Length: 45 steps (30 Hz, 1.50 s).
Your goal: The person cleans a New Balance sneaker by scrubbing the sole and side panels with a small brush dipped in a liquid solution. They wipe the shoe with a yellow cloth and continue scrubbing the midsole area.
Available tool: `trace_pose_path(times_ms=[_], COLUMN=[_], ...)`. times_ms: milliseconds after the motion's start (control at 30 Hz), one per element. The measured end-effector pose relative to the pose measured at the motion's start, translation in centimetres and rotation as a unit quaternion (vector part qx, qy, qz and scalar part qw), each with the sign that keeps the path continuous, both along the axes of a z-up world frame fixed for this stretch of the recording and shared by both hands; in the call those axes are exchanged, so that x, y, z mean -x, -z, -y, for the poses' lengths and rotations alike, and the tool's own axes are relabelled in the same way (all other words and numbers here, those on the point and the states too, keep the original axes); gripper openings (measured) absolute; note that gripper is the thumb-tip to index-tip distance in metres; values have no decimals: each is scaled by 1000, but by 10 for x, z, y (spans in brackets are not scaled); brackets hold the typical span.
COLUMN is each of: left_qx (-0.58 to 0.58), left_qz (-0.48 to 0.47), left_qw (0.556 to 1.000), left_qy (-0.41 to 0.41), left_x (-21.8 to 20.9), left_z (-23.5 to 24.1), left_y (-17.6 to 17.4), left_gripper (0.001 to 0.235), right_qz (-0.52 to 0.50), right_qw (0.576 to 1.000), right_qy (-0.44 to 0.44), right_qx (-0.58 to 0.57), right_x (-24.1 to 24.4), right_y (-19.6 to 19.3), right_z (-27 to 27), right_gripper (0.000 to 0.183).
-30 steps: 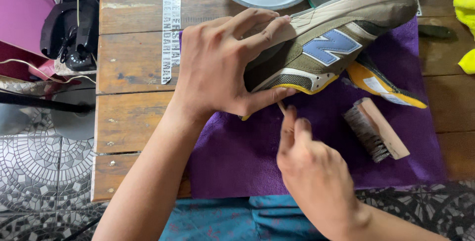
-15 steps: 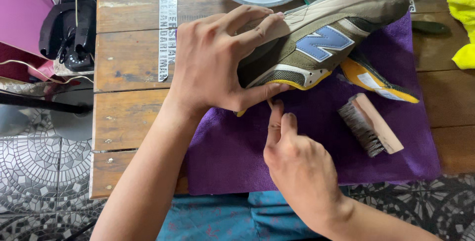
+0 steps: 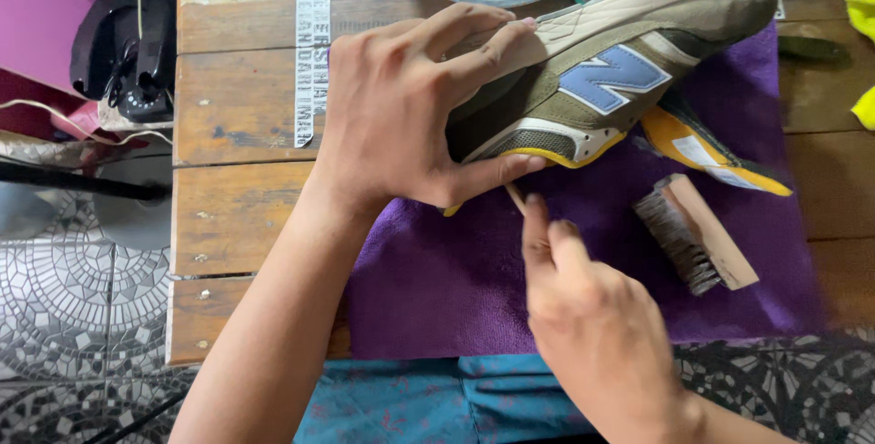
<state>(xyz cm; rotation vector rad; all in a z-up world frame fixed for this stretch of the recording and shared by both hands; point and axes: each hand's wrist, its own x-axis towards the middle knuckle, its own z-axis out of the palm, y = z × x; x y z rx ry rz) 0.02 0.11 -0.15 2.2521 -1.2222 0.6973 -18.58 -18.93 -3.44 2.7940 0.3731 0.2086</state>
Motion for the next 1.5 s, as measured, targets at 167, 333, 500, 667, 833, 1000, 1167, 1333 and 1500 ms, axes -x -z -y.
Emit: trace_pose_path(times_ms=[167,333,500,667,833,1000,1167,1333,1500], left_qx=[6,9,7,7,12,12,11,8,10], left_qz=[-2,-2,-1,-9,-5,-9,-10,-7,-3], left_qw=[1000,1000,1000,1000,1000,1000,1000,1000,1000], left_qy=[-4,2,1,-1,3,4,4,-1,2], left_x=[0,2,-1,0,-1,-2,-4,-4,-3], left_z=[0,0,1,0,0,-1,-2,-2,-1], left_y=[2,3,2,0,0,1,3,4,5], left_gripper=[82,79,81,80,79,81,82,85,83], right_qz=[3,22,61,67,115,99,56,14,-14], right_qw=[1000,1000,984,928,903,935,974,993,997], right_qy=[4,-3,0,-63,-48,-66,-18,-3,0], right_qx=[-17,16,-166,-361,-411,-333,-218,-115,72], right_x=[17,-7,-19,-30,-32,-28,-10,9,-3], right_y=[5,9,9,3,12,12,14,17,8], right_z=[5,-11,-3,14,21,25,36,43,25], right_gripper=[71,63,53,38,23,21,36,59,86])
